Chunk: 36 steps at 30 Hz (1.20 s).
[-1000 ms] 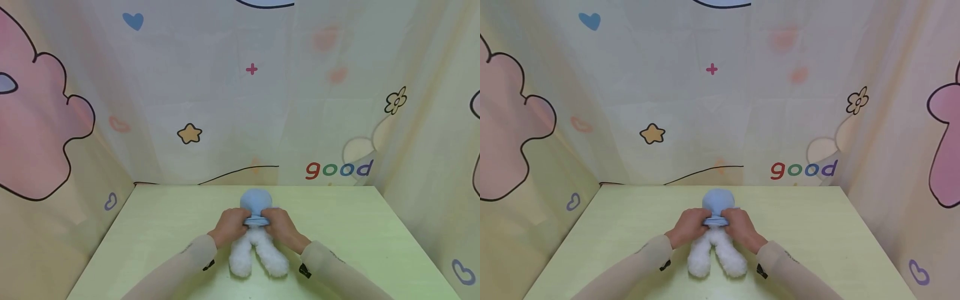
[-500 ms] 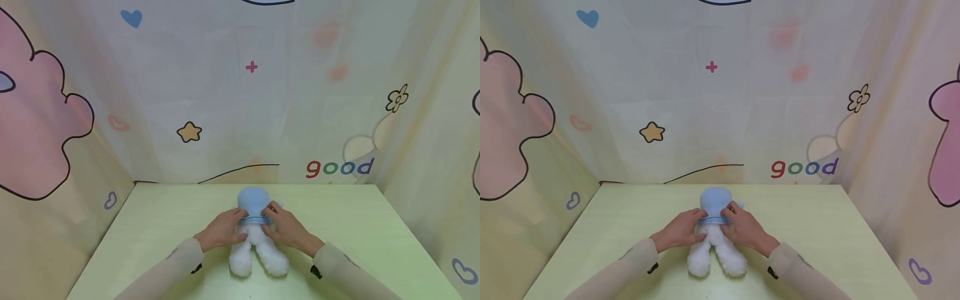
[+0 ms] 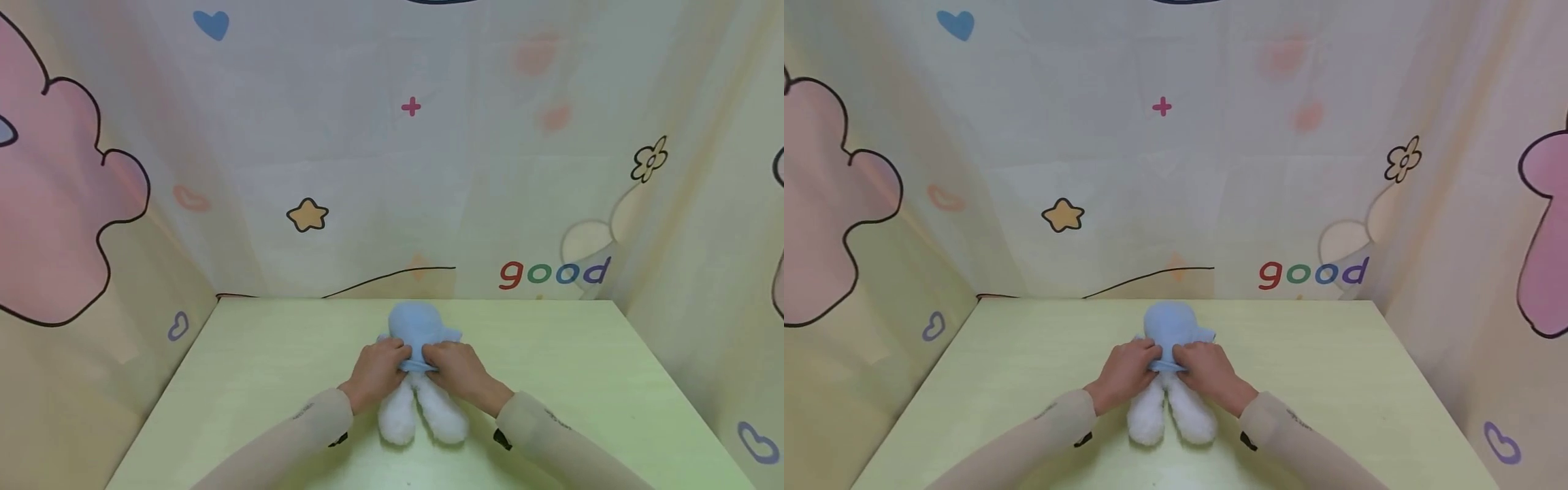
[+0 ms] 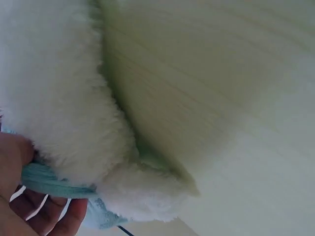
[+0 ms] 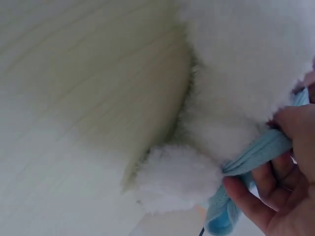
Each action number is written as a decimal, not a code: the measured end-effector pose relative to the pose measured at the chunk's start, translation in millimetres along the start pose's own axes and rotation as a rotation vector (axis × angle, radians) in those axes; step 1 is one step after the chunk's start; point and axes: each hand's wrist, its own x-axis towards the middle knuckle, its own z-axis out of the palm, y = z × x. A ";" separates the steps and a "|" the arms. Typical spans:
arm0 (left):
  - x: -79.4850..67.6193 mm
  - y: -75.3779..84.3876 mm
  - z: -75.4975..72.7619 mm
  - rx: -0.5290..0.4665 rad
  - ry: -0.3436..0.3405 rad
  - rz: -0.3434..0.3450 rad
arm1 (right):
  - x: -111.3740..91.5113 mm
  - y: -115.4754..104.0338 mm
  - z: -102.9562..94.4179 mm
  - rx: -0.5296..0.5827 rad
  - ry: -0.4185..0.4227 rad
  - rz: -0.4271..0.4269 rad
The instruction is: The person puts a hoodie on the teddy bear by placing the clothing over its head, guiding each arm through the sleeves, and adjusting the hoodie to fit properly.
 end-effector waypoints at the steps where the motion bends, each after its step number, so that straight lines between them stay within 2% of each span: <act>1: 1.1 1.8 0.6 0.017 -0.004 -0.009 | 1.0 -1.0 1.9 -0.016 0.007 -0.003; 4: 2.8 6.2 1.5 0.076 -0.037 -0.013 | 1.7 -3.0 8.1 -0.076 0.012 -0.005; 7: 0.0 6.6 2.5 0.127 -0.060 0.022 | -0.8 -3.4 9.3 -0.095 0.006 -0.005; 10: -5.5 3.2 1.9 0.168 -0.035 0.074 | -5.6 -1.4 4.5 -0.073 0.026 -0.015; 13: -11.7 0.3 -0.7 0.186 0.005 0.142 | -11.3 1.1 -0.4 -0.068 0.052 -0.070; 16: -16.0 -0.4 -4.2 0.172 0.021 0.212 | -16.0 0.9 -3.9 -0.078 0.040 -0.138; 18: -17.8 -0.3 -6.4 0.154 0.013 0.231 | -17.4 -0.6 -5.6 -0.072 0.018 -0.165; 22: -20.2 -0.3 -7.6 0.118 -0.021 0.213 | -18.5 -4.1 -7.8 -0.073 -0.019 -0.164; 27: -21.1 1.0 -1.4 0.141 -0.028 0.171 | -17.1 -6.7 -4.8 -0.106 -0.019 -0.140; 32: -21.4 3.8 2.5 0.167 -0.012 0.207 | -18.6 -8.9 -5.3 -0.164 0.013 -0.186; 36: -25.8 3.7 1.2 0.147 -0.009 0.228 | -26.9 -7.7 -12.6 -0.153 -0.032 -0.241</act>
